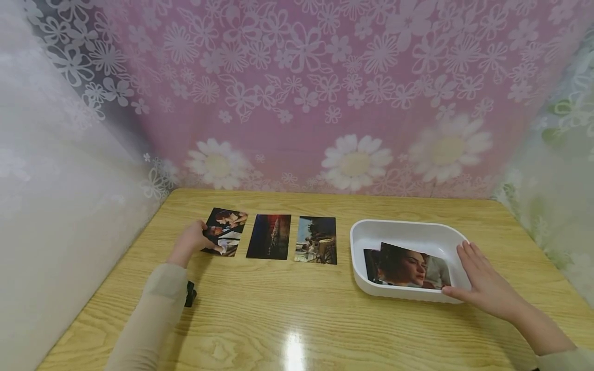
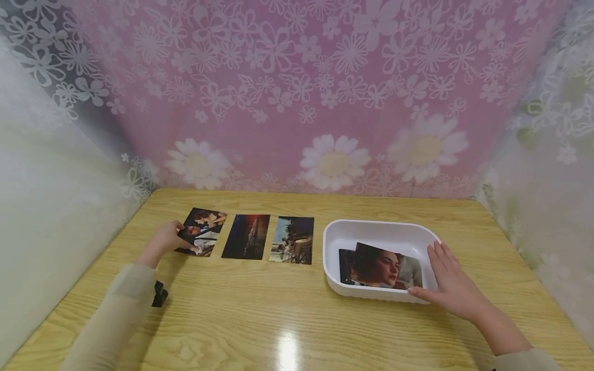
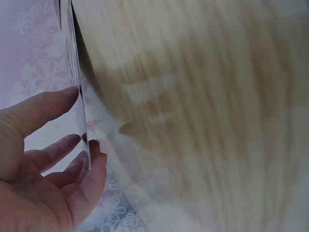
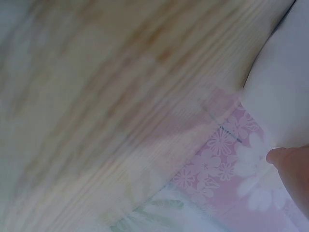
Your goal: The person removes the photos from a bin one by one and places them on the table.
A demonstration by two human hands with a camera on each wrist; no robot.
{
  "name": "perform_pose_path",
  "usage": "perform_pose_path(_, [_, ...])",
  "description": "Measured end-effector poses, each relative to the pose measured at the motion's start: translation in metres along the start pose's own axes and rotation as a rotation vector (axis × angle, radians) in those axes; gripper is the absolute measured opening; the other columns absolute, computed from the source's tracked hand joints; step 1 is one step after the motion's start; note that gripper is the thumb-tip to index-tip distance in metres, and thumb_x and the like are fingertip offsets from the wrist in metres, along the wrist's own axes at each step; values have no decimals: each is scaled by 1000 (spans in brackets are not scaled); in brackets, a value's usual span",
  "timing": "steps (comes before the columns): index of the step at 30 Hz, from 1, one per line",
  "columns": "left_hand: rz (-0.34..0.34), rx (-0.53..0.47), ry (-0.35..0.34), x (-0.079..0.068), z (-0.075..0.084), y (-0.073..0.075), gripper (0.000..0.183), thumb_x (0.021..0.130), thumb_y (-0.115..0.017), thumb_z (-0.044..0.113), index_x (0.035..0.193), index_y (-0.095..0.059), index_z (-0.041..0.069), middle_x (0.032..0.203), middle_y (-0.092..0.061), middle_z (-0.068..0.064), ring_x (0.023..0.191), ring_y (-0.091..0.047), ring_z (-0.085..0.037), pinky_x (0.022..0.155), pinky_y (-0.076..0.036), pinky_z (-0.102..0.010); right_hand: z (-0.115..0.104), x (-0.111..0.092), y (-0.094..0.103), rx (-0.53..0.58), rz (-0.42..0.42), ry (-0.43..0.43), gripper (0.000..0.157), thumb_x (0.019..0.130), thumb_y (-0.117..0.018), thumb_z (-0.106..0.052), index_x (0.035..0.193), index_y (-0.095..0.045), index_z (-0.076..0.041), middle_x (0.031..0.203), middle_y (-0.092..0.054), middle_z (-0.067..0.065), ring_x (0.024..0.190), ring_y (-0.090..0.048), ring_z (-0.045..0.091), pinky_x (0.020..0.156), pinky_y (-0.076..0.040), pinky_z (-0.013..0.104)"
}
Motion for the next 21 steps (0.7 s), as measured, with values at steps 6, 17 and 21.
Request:
perform_pose_path(6, [-38,24,-10,-2,0,-7,66,73,-73,17,120,-40,-15,118,-43,-33,105,-43,-44,83,-39,-49,-1,0,1,-4,12,7,96,76,-67,-32,134,-9,16,136,-6,37,130,14,24,100,12,22])
perform_pose_path(17, [-34,98,-26,-2,2,-8,68,71,-75,25,116,-44,-15,113,-47,-32,101,-45,-44,80,-41,-48,-1,0,1,-2,-3,3,96,76,-67,-32,134,-7,16,136,-6,37,130,14,25,100,13,23])
perform_pose_path(21, [-35,92,-39,1,2,-10,66,71,-75,22,116,-43,-16,112,-47,-33,101,-45,-44,79,-41,-48,0,0,0,-4,-6,1,96,77,-67,-33,134,-7,16,137,-4,37,130,14,25,100,13,24])
Point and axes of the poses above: each hand's wrist, its own x-axis towards the middle knuckle, its own y-axis out of the back of the hand, z = x × y, the point moved 10 cm from there along x, towards the middle knuckle
